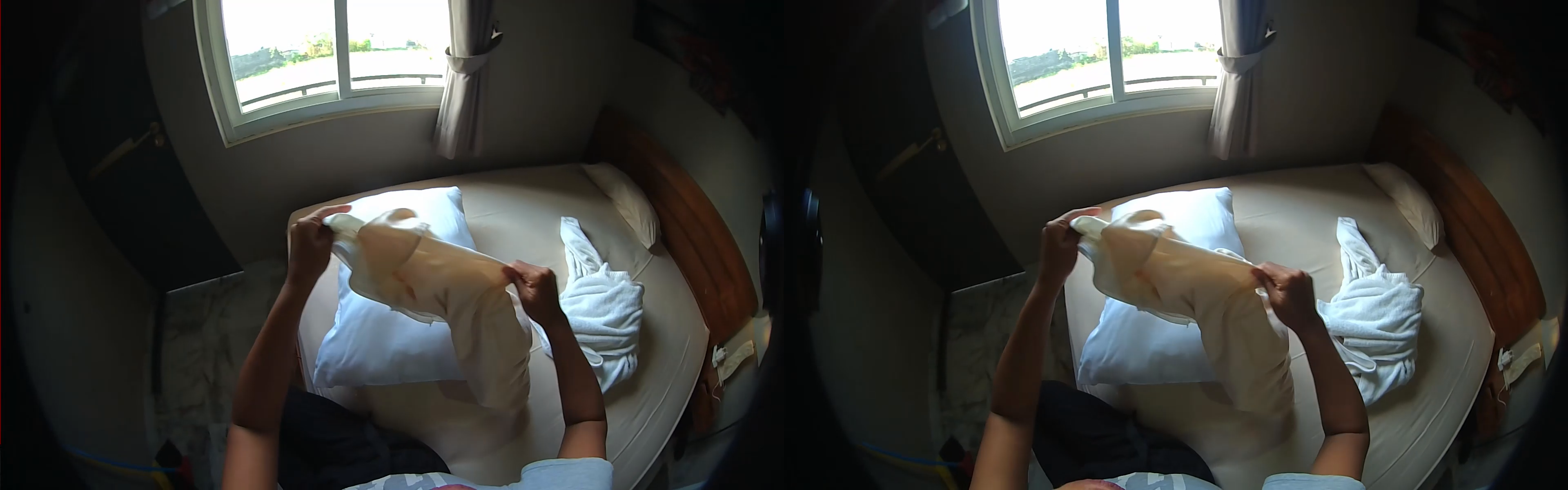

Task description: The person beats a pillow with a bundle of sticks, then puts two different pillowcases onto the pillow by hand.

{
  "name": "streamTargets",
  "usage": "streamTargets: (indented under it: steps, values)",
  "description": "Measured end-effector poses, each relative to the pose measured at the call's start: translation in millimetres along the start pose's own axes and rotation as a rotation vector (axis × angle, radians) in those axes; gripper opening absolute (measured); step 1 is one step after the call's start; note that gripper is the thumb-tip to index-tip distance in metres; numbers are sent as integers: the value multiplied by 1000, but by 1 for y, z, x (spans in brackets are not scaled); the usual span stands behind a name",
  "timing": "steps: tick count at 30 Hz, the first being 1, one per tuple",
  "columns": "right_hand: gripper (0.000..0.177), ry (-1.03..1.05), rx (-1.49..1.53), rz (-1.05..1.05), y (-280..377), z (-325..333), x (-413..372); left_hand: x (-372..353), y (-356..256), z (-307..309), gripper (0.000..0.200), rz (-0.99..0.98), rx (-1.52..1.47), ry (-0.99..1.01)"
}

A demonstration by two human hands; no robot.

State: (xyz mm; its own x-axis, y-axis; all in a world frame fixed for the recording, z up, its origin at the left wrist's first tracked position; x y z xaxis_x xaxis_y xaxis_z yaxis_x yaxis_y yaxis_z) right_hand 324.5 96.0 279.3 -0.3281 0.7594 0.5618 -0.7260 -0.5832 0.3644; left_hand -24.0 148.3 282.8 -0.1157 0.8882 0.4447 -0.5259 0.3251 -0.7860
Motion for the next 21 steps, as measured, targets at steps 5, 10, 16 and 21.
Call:
streamTargets:
  steps: [5,10,16,21]
  values:
    - [18,-98,-321,-171,-105,56,-32,9,94,113,19,224,-710,-300]
    - [22,-163,-88,-542,-206,78,-74,6,112,142,23,280,-622,-404]
    - [47,-373,-196,7,-45,14,-43,22,76,78,28,355,-486,35]
    - [41,78,-365,344,74,-102,-56,31,65,66,30,387,-603,1]
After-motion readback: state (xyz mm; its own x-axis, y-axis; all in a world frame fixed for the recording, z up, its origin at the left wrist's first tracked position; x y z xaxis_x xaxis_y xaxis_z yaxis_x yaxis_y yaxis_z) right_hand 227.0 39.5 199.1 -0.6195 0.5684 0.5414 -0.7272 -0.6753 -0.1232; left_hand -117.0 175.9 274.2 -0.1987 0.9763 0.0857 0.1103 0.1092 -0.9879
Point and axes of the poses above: each hand's wrist, its own x-axis towards the middle knuckle, its own z-axis out of the back of the hand, y = z × x, the point moved 8 cm from there along x, towards the middle knuckle, and after that the axes turned 6 degrees about z, right-handed, at the moved point
